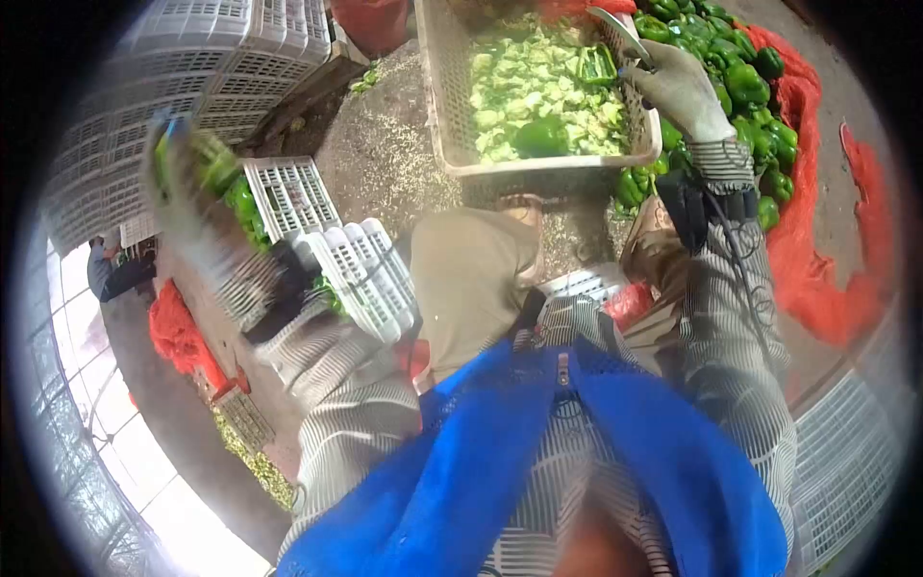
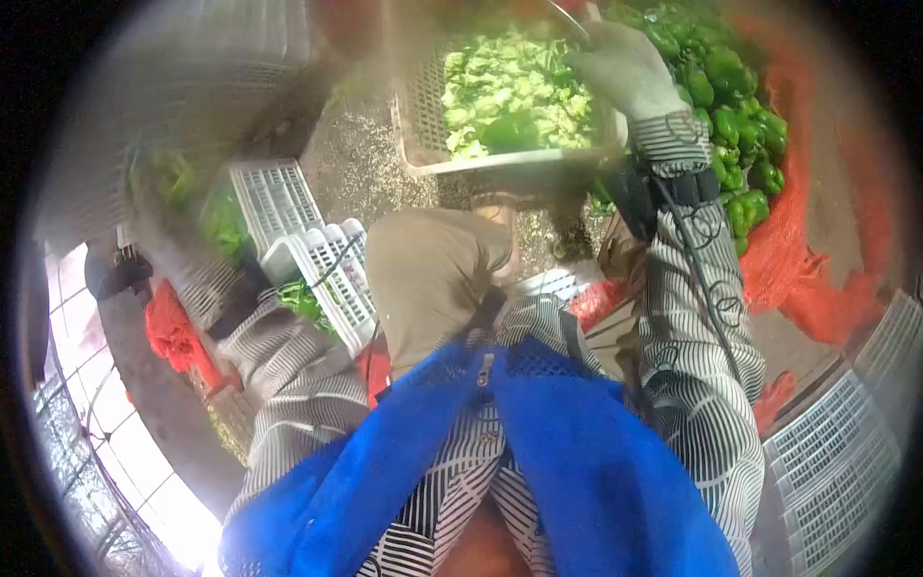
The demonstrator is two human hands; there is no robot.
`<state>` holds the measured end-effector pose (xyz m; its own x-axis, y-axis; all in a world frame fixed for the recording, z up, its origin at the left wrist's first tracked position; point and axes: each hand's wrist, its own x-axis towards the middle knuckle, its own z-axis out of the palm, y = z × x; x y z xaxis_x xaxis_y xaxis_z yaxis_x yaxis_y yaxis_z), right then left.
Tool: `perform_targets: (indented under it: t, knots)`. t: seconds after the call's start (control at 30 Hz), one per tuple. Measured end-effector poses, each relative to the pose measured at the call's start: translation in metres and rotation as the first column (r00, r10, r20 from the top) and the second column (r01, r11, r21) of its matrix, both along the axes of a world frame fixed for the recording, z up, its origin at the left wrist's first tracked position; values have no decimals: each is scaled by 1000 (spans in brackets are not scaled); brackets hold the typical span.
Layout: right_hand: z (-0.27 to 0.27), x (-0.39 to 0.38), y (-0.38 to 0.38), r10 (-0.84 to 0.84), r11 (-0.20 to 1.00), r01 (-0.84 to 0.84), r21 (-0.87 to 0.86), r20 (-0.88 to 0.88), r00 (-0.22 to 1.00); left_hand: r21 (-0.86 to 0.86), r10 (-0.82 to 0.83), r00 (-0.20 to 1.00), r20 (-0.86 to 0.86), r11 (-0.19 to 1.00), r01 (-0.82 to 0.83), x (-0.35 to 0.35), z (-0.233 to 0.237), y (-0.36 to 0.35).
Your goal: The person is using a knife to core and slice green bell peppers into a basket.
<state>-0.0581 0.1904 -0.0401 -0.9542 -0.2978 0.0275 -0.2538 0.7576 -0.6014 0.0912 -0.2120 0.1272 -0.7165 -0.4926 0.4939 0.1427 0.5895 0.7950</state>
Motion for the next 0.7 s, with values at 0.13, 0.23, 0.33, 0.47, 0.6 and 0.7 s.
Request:
perform_targets:
  t: [0.13,0.23,0.33,0.47,0.6,0.7]
  knots:
    - [10,16,13,10,992,-2,129,-54,998,-709,483,796,364,698,-99,99,17,-85]
    - [4,16,22,125,977,-123,173,-2,992,-900,603,680,417,376,219,139,-38,-116]
    - [-27,5,27,131,955,-88,284,-137,982,-395,102,739,666,889,233,81,-71,-30]
    - [-1,19,22,-129,987,130,94,-18,992,16,-407,586,701,830,557,-22,-141,72]
    - [23,24,19,-134,981,120,151,86,987,314,-575,216,789,680,662,-109,-229,139]
    - [14,17,25,-109,977,102,189,30,994,297,-447,6,894,605,739,-154,-315,153]
